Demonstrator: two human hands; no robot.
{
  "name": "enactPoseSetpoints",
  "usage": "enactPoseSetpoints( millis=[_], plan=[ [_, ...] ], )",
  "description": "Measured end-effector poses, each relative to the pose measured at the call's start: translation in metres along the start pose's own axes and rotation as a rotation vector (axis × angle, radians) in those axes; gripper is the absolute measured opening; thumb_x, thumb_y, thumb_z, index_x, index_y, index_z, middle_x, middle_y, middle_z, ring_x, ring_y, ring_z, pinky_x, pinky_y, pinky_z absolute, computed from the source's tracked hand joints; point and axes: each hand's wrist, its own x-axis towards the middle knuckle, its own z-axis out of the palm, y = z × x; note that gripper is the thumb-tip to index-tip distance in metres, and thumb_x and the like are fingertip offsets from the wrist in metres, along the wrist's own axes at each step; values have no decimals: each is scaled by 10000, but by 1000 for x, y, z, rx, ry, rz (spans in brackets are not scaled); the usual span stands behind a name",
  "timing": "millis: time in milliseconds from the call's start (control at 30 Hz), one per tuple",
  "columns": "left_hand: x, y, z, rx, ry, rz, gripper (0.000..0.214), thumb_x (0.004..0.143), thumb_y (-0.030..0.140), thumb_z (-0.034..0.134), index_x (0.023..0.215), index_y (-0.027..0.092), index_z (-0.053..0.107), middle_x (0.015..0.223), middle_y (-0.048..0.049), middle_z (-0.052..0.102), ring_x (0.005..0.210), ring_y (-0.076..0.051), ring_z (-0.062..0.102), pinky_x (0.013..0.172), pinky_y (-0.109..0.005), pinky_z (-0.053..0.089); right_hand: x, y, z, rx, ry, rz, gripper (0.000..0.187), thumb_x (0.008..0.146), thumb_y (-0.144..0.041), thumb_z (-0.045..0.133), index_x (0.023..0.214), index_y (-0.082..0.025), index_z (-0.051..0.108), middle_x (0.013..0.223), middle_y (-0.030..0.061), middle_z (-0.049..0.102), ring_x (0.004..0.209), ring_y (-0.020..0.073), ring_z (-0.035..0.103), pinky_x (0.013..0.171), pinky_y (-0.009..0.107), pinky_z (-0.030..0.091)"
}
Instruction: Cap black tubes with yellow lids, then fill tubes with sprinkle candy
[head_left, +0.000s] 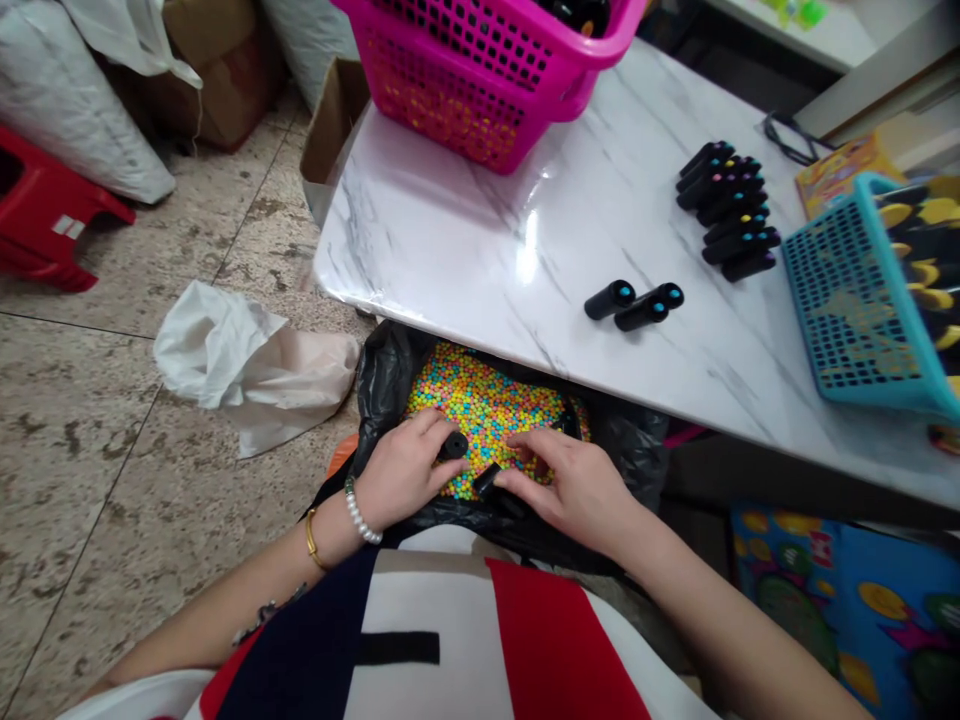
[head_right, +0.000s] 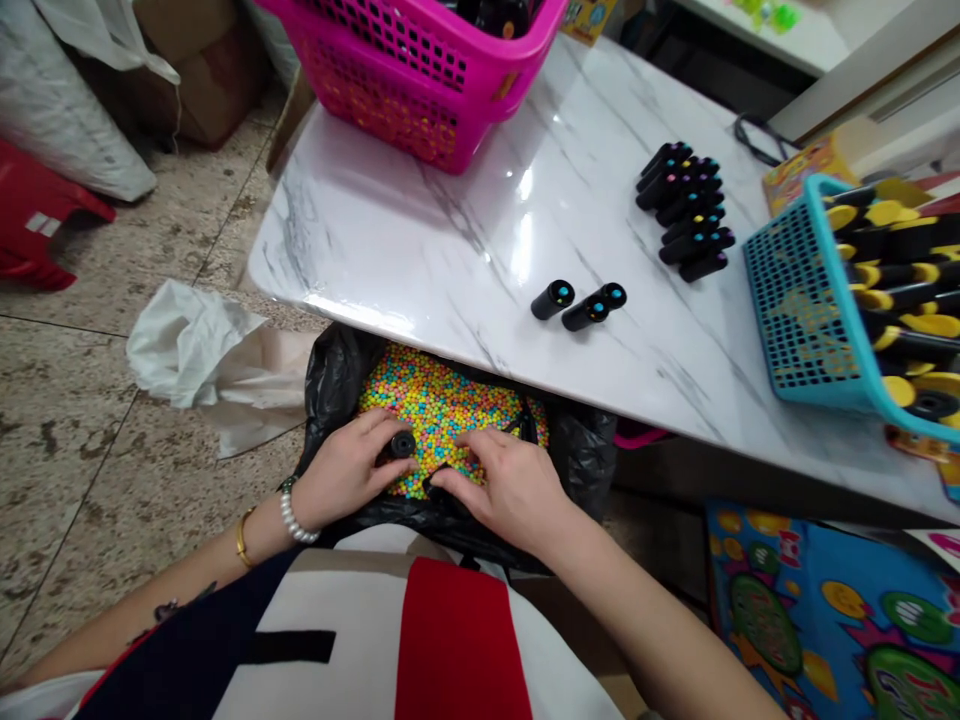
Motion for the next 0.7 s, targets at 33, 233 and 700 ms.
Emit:
enactPoseSetpoints(
  millis=[33, 233, 700],
  plan=[
    [0, 0, 0, 6, -4, 1, 312, 861, 349, 609, 1119, 184, 554, 1079, -94, 585, 1030, -228, 587, 905, -385, 505, -1, -6, 4, -74, -24, 97, 447, 836, -605, 547, 948, -184, 649, 727, 83, 695, 666, 219, 671, 586, 292, 489],
    [1, 4, -1, 23, -17, -9, 326, 868, 349, 598, 1143, 181, 543, 1103, -99, 579, 1045, -232, 583, 913, -380, 501, 11, -21, 24, -170, -109, 108, 287, 872, -492, 558, 838, -212, 606, 769, 58, 711, 653, 199, 665, 531, 256, 402],
    [2, 2, -1, 27, -45, -31, 377, 885, 368, 571, 1201, 169, 517, 1105, -105, 583, 1027, -230, 588, 913, -380, 502, 26, 32, 12, -1, -69, -279, 401, 862, -150, 578, 1261, -183, 551, 1105, 93, 684, 993, 231, 578, 876, 383, 510]
  ],
)
